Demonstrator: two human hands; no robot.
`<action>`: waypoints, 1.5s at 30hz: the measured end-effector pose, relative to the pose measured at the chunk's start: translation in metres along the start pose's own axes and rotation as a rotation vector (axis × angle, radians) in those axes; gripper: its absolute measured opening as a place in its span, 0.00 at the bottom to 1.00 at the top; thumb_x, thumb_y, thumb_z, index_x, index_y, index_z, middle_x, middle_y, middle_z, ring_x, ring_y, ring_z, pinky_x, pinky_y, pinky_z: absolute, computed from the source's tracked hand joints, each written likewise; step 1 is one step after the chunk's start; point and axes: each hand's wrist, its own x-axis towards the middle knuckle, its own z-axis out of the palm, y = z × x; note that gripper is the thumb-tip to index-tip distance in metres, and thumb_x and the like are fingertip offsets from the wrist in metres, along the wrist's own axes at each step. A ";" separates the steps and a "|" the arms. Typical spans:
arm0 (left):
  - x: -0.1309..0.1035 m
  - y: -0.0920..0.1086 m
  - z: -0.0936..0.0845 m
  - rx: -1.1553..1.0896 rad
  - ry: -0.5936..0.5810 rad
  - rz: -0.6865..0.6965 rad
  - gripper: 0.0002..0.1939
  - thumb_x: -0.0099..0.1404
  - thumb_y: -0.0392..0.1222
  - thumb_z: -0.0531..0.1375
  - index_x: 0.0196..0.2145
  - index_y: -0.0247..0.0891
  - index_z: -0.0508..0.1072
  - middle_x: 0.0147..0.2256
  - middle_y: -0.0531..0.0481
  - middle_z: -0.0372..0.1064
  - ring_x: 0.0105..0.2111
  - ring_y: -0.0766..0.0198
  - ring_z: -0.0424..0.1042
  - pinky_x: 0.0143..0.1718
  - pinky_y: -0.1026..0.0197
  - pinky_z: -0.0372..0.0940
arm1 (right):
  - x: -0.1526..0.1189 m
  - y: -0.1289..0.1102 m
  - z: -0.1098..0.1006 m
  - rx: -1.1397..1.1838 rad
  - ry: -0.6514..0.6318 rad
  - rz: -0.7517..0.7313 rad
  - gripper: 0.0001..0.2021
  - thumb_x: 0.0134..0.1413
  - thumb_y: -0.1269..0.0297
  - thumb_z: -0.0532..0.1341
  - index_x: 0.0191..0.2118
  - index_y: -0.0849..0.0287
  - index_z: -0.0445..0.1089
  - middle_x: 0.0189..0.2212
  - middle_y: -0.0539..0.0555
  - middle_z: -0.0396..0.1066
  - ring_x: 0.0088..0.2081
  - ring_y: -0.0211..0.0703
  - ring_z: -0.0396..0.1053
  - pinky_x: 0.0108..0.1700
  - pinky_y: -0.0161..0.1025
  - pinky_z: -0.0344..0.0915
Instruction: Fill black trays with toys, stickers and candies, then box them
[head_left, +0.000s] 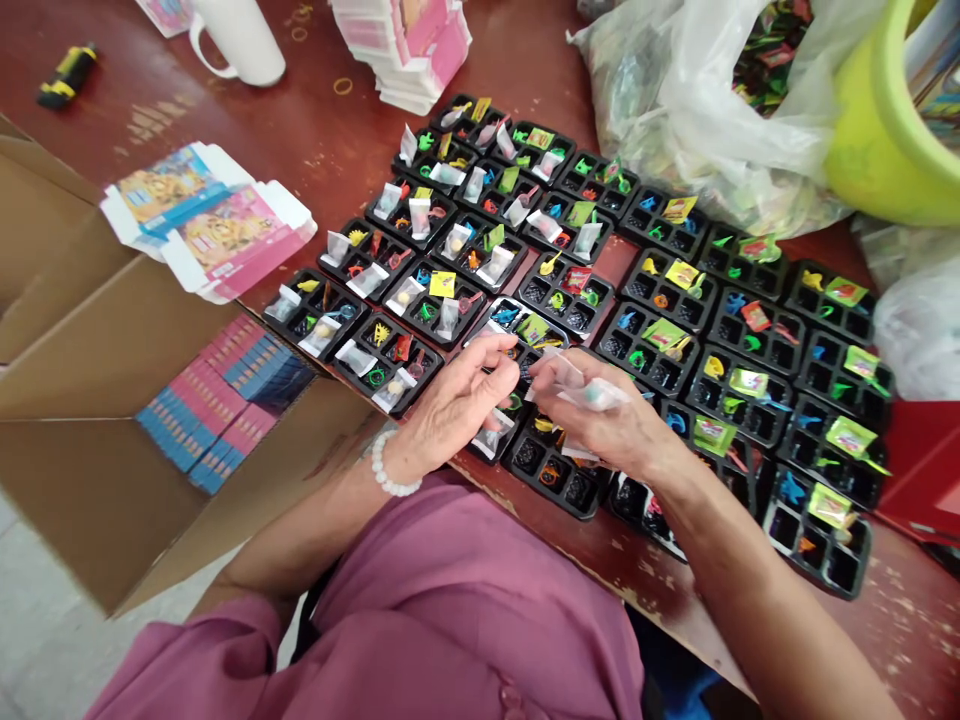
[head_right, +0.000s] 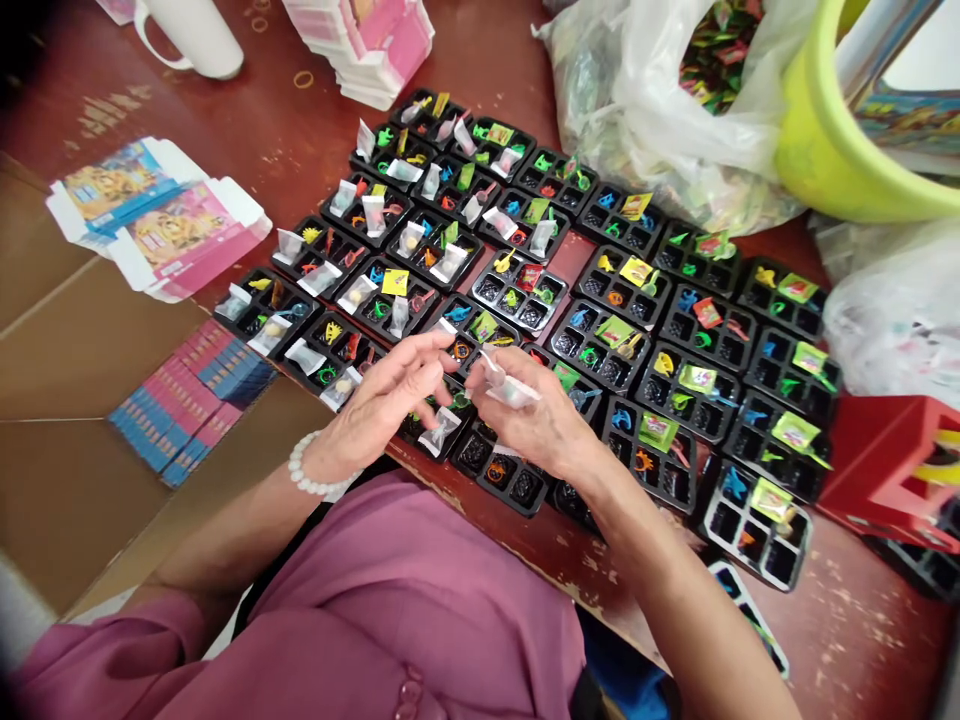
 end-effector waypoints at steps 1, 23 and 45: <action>0.003 0.003 0.005 -0.190 -0.024 -0.083 0.23 0.70 0.55 0.59 0.57 0.42 0.69 0.48 0.44 0.72 0.39 0.60 0.75 0.34 0.62 0.71 | 0.001 -0.003 0.002 -0.087 0.028 -0.070 0.04 0.57 0.63 0.63 0.36 0.57 0.70 0.36 0.53 0.70 0.33 0.40 0.64 0.33 0.36 0.61; 0.045 0.007 0.030 -1.237 -0.230 -0.568 0.15 0.70 0.49 0.56 0.35 0.35 0.73 0.31 0.46 0.75 0.29 0.60 0.76 0.33 0.58 0.72 | 0.007 -0.025 0.003 -0.346 0.186 -0.438 0.19 0.59 0.63 0.60 0.55 0.56 0.66 0.53 0.60 0.69 0.52 0.53 0.69 0.53 0.51 0.68; 0.032 0.025 -0.036 -1.048 -0.089 -0.463 0.12 0.66 0.34 0.54 0.44 0.34 0.76 0.37 0.41 0.78 0.26 0.54 0.79 0.13 0.67 0.61 | 0.031 0.028 -0.007 -0.529 0.409 -0.353 0.08 0.63 0.66 0.60 0.44 0.57 0.75 0.40 0.58 0.78 0.41 0.48 0.76 0.46 0.46 0.72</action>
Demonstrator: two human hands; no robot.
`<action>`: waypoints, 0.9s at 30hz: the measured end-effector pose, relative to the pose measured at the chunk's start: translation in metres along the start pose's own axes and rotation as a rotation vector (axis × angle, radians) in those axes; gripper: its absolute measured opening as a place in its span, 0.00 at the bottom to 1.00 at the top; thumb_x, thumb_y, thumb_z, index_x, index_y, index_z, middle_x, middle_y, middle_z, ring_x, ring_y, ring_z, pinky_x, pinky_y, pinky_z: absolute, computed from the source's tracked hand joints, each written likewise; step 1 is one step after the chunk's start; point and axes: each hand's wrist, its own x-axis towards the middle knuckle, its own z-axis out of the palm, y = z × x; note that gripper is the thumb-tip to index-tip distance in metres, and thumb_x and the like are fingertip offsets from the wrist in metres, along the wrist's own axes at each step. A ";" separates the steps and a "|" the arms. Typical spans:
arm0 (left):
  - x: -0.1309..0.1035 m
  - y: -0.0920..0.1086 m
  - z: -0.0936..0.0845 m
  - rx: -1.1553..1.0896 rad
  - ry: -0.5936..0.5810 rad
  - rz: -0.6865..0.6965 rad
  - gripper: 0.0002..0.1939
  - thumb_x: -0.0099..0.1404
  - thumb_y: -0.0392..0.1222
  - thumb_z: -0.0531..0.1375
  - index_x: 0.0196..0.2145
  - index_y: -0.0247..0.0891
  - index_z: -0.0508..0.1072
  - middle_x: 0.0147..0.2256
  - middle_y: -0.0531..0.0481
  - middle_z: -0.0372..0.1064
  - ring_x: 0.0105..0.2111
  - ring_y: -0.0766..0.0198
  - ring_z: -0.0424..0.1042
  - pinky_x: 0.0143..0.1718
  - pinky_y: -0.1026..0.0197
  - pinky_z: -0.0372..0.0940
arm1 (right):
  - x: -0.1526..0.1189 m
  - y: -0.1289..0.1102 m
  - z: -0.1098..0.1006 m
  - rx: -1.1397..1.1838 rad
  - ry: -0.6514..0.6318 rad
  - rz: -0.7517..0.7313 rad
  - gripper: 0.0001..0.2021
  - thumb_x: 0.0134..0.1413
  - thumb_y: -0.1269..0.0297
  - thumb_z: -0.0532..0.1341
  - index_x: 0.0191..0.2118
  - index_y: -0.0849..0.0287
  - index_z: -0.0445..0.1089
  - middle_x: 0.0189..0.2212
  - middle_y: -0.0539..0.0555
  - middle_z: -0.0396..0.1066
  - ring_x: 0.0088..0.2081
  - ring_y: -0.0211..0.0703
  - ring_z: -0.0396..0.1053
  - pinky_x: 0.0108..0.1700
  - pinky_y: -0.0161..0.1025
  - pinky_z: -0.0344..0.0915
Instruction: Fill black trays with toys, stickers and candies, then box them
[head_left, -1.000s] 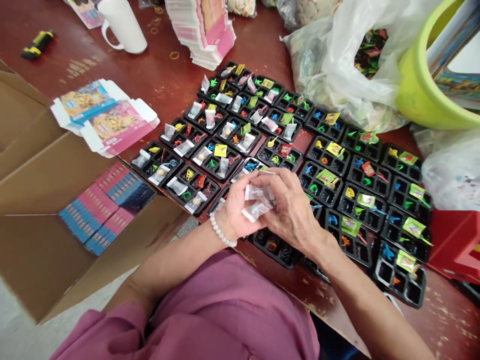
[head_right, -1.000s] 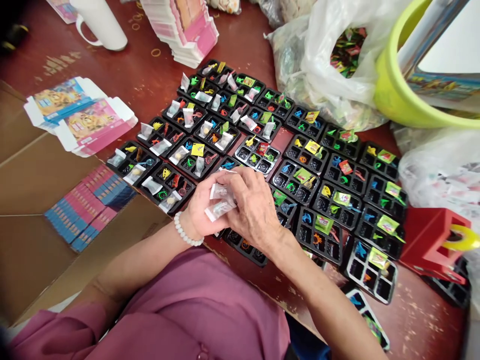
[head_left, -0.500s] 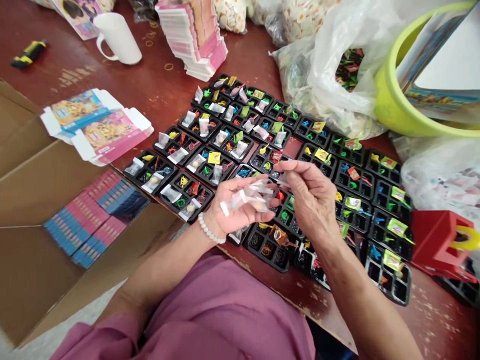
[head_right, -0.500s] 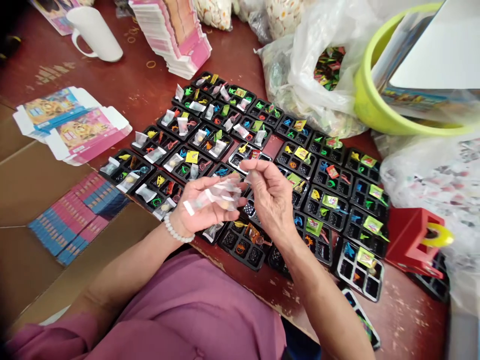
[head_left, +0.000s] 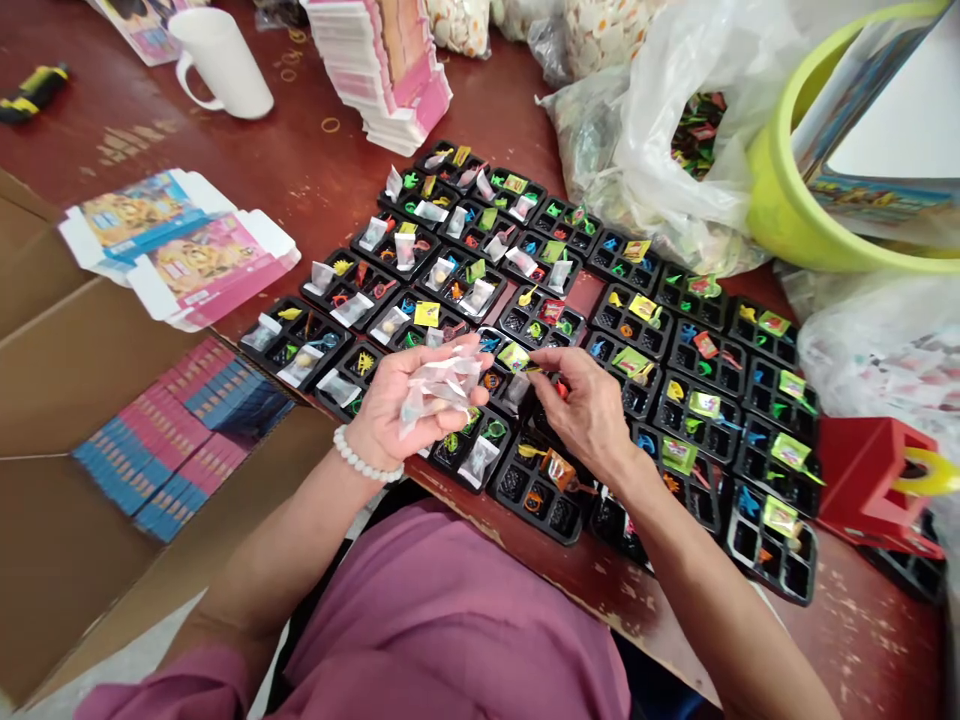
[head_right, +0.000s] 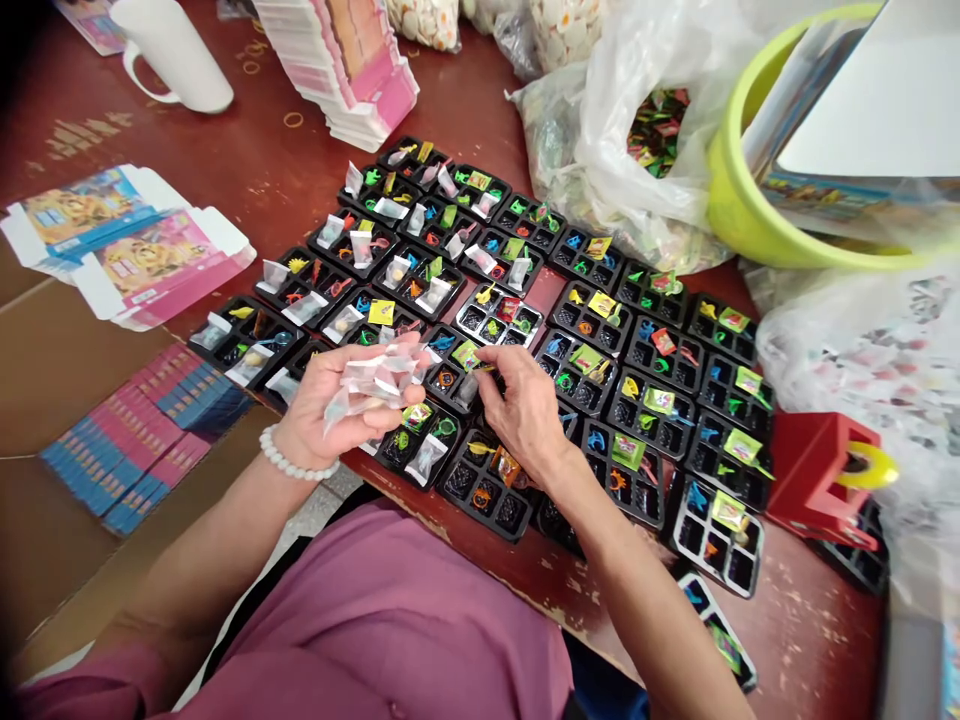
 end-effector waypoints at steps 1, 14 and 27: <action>0.002 -0.004 0.001 0.001 -0.015 -0.020 0.12 0.66 0.33 0.54 0.43 0.34 0.76 0.37 0.41 0.78 0.26 0.54 0.79 0.12 0.67 0.61 | 0.000 -0.002 -0.004 0.000 0.015 0.016 0.08 0.63 0.65 0.60 0.44 0.57 0.75 0.40 0.58 0.78 0.41 0.48 0.76 0.46 0.46 0.72; 0.020 -0.033 0.005 0.066 -0.159 -0.159 0.13 0.65 0.33 0.58 0.46 0.37 0.77 0.32 0.47 0.76 0.23 0.56 0.78 0.11 0.68 0.61 | 0.002 -0.026 -0.013 0.833 -0.267 0.423 0.15 0.57 0.53 0.71 0.45 0.56 0.77 0.39 0.53 0.80 0.38 0.40 0.76 0.44 0.39 0.73; 0.014 -0.007 0.000 -0.017 -0.012 -0.068 0.14 0.70 0.38 0.54 0.45 0.33 0.78 0.39 0.39 0.79 0.29 0.51 0.80 0.15 0.65 0.66 | 0.089 0.032 0.001 -0.095 -0.096 0.114 0.09 0.59 0.71 0.60 0.38 0.61 0.79 0.34 0.56 0.79 0.32 0.43 0.72 0.40 0.40 0.67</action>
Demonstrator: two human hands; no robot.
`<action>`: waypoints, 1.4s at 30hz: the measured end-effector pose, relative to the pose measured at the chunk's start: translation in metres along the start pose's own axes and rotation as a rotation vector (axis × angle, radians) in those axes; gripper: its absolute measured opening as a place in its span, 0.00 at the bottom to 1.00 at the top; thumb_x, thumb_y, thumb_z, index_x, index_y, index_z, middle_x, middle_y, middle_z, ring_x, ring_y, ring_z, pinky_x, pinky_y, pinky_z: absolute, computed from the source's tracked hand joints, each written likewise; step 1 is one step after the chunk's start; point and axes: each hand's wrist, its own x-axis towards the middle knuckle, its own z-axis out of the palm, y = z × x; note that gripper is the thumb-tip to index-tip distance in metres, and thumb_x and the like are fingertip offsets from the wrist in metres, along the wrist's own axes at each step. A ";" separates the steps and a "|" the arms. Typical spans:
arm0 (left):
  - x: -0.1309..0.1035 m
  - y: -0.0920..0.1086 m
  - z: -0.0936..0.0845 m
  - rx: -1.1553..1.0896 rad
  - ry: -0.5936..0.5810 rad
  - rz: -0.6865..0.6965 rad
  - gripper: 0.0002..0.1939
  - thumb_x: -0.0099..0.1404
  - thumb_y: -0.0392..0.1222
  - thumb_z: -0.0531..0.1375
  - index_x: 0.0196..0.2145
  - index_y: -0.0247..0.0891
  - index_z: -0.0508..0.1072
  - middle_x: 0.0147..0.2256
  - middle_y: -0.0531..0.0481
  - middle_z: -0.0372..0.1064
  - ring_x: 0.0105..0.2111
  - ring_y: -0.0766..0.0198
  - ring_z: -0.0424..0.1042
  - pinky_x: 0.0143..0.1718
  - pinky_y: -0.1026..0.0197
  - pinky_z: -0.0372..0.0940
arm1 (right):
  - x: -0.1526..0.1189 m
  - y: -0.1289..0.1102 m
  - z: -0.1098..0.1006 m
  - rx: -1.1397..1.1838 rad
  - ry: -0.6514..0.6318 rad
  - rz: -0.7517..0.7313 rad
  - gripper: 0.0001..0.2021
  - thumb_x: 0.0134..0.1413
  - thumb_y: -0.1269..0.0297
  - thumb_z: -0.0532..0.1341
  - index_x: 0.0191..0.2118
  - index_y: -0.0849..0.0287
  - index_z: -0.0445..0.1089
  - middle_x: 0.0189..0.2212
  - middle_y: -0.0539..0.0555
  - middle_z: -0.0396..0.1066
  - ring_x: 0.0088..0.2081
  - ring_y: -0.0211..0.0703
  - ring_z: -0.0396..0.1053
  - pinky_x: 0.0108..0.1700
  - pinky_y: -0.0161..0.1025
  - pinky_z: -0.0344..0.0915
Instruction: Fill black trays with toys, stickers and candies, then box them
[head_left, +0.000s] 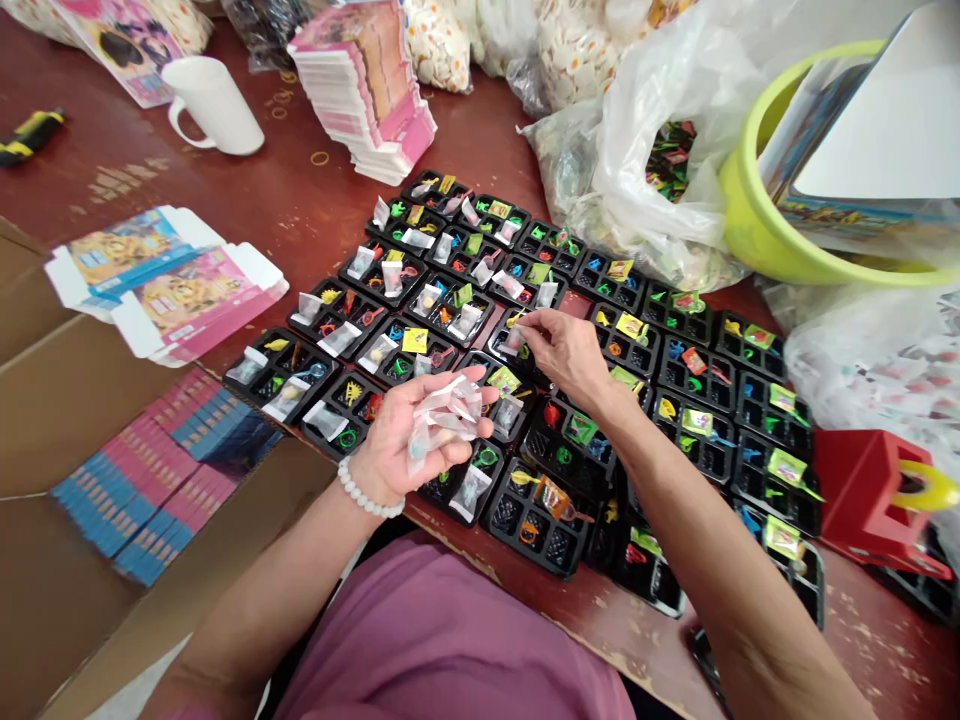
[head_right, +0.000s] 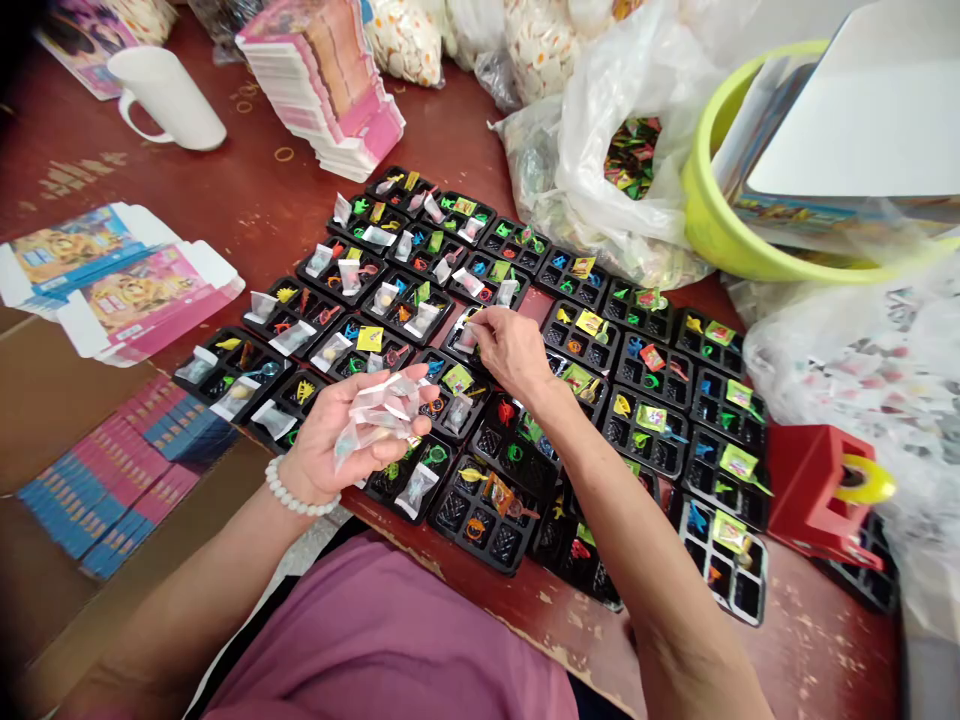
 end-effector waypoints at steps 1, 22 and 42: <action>0.000 0.000 0.000 -0.004 -0.014 -0.009 0.14 0.70 0.38 0.54 0.45 0.33 0.78 0.39 0.38 0.79 0.30 0.52 0.80 0.15 0.66 0.65 | 0.000 -0.003 0.001 -0.028 0.024 -0.012 0.09 0.58 0.71 0.60 0.41 0.61 0.79 0.37 0.58 0.79 0.33 0.45 0.73 0.42 0.42 0.68; 0.012 -0.010 0.004 0.033 -0.085 -0.110 0.16 0.67 0.31 0.53 0.50 0.31 0.74 0.35 0.39 0.78 0.27 0.57 0.79 0.11 0.69 0.61 | -0.045 0.000 -0.027 0.181 0.105 0.011 0.10 0.61 0.64 0.60 0.41 0.59 0.79 0.34 0.54 0.80 0.33 0.44 0.74 0.37 0.41 0.69; 0.016 -0.017 0.017 -0.070 0.092 0.039 0.18 0.71 0.43 0.52 0.44 0.31 0.79 0.37 0.37 0.79 0.37 0.49 0.81 0.41 0.49 0.75 | -0.102 -0.099 0.005 -0.035 -0.158 -0.537 0.13 0.70 0.68 0.55 0.54 0.63 0.72 0.48 0.63 0.75 0.46 0.52 0.73 0.50 0.48 0.73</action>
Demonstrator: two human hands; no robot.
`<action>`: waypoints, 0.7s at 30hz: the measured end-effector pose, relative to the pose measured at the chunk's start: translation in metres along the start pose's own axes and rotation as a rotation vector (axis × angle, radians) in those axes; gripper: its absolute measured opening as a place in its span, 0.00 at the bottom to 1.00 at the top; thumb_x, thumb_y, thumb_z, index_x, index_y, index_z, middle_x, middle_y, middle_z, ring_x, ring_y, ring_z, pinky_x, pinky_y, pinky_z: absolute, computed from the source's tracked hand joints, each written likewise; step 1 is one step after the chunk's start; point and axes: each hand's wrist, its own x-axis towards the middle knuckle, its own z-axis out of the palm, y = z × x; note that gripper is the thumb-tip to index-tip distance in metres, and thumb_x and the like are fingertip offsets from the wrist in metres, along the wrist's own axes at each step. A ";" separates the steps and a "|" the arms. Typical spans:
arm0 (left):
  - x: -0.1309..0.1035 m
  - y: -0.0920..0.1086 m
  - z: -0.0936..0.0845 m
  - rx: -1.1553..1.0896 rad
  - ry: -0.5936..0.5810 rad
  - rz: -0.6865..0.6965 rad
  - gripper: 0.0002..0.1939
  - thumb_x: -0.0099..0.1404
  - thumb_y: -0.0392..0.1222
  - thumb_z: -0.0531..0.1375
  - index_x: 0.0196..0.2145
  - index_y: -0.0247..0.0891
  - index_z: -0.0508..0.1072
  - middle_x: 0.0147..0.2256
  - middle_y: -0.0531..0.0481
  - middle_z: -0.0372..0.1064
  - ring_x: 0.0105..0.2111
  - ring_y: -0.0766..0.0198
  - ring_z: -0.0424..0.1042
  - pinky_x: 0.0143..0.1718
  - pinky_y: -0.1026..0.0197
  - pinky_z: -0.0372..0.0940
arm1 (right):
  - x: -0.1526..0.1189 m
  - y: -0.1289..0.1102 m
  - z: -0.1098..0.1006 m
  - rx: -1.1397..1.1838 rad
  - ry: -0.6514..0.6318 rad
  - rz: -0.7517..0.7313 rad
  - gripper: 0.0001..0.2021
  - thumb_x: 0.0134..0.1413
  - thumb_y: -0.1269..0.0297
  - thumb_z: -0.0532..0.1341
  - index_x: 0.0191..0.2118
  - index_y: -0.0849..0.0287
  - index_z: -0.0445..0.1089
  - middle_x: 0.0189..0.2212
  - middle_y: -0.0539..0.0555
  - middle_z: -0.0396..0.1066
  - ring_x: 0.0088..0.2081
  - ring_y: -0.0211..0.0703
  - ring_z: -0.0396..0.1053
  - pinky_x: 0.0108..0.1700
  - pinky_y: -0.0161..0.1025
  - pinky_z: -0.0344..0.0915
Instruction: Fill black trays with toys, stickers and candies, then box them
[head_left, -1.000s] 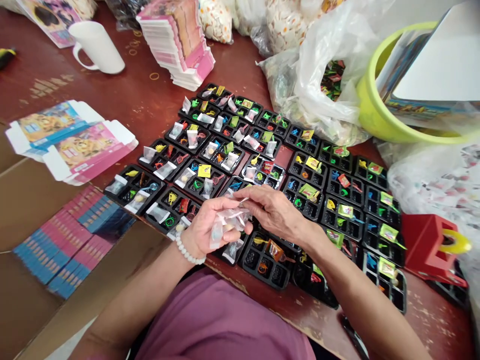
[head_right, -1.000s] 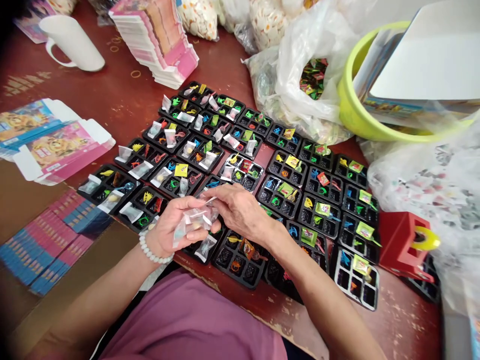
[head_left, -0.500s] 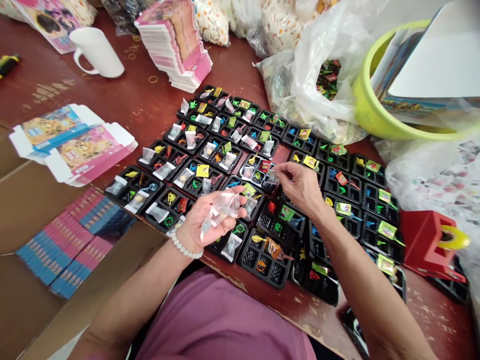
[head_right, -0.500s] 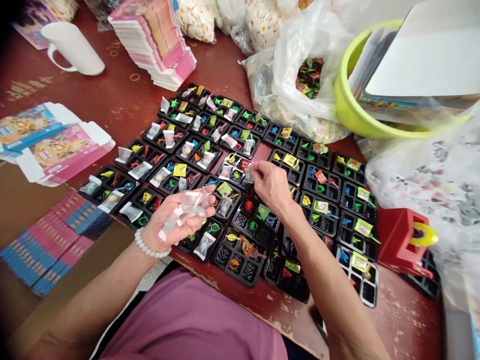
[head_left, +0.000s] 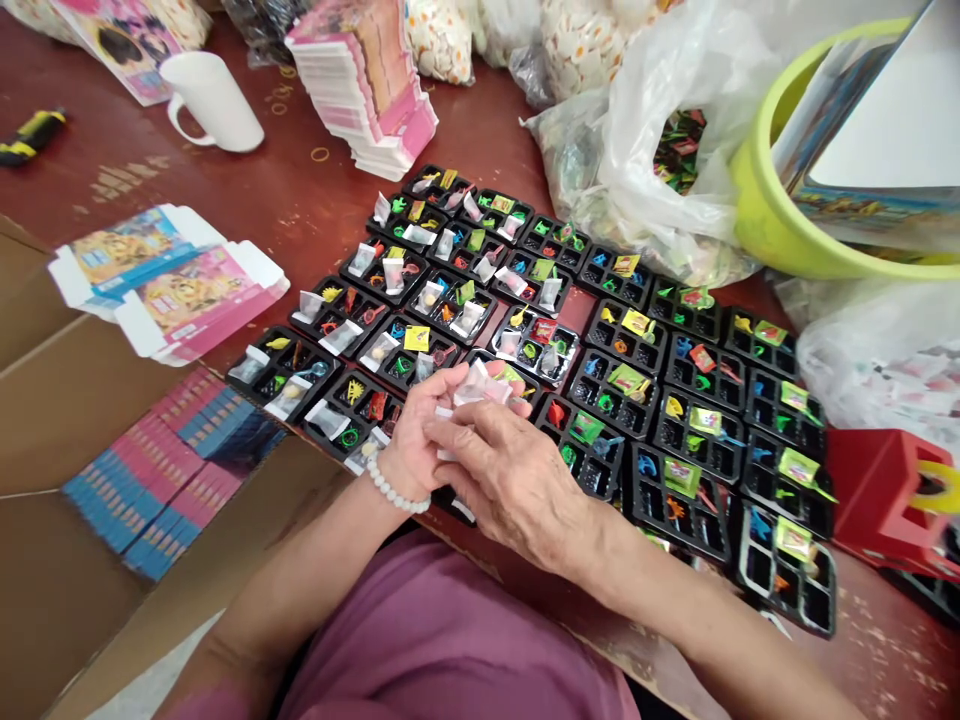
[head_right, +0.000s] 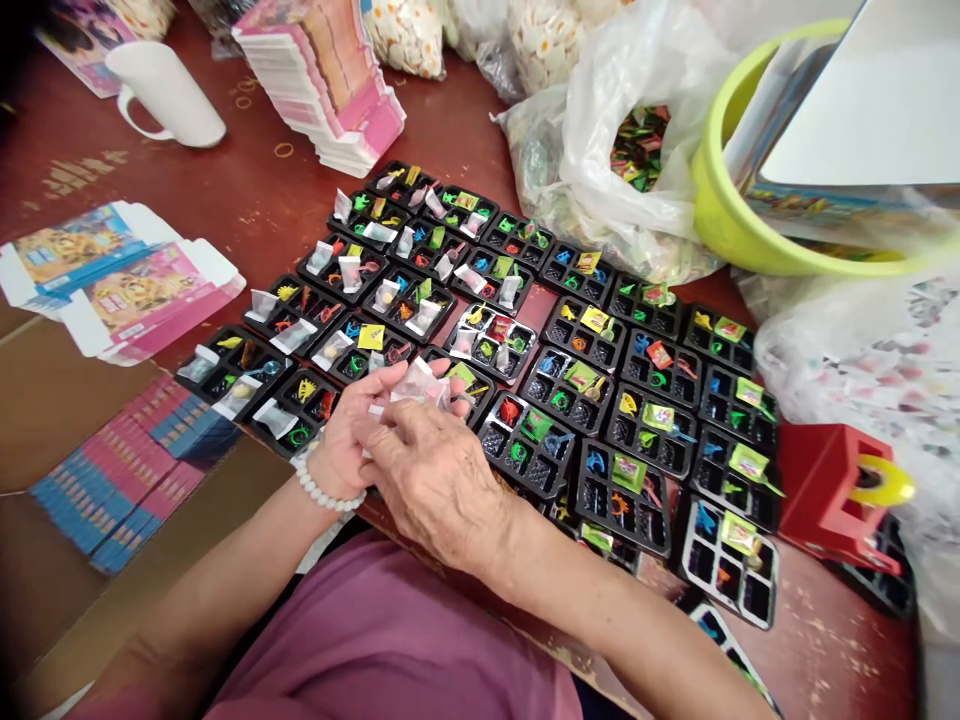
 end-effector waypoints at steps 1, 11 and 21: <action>0.000 0.000 0.000 0.002 0.008 0.021 0.17 0.71 0.43 0.53 0.45 0.31 0.79 0.37 0.37 0.79 0.37 0.49 0.81 0.41 0.49 0.75 | 0.000 0.001 0.003 -0.002 -0.023 0.023 0.13 0.70 0.70 0.54 0.54 0.62 0.72 0.47 0.63 0.75 0.46 0.51 0.73 0.49 0.47 0.73; -0.003 0.018 0.000 0.005 -0.004 0.098 0.09 0.69 0.32 0.55 0.41 0.31 0.76 0.28 0.45 0.74 0.22 0.61 0.75 0.16 0.66 0.64 | 0.039 0.051 -0.044 0.261 0.235 0.213 0.10 0.66 0.69 0.58 0.45 0.55 0.77 0.35 0.53 0.79 0.34 0.42 0.76 0.38 0.39 0.73; -0.020 0.049 -0.015 0.151 -0.032 0.147 0.09 0.70 0.35 0.57 0.41 0.30 0.77 0.29 0.46 0.69 0.21 0.64 0.71 0.10 0.72 0.55 | 0.139 0.261 -0.050 -0.209 0.296 0.521 0.15 0.56 0.75 0.56 0.42 0.61 0.79 0.37 0.62 0.79 0.40 0.56 0.76 0.48 0.52 0.69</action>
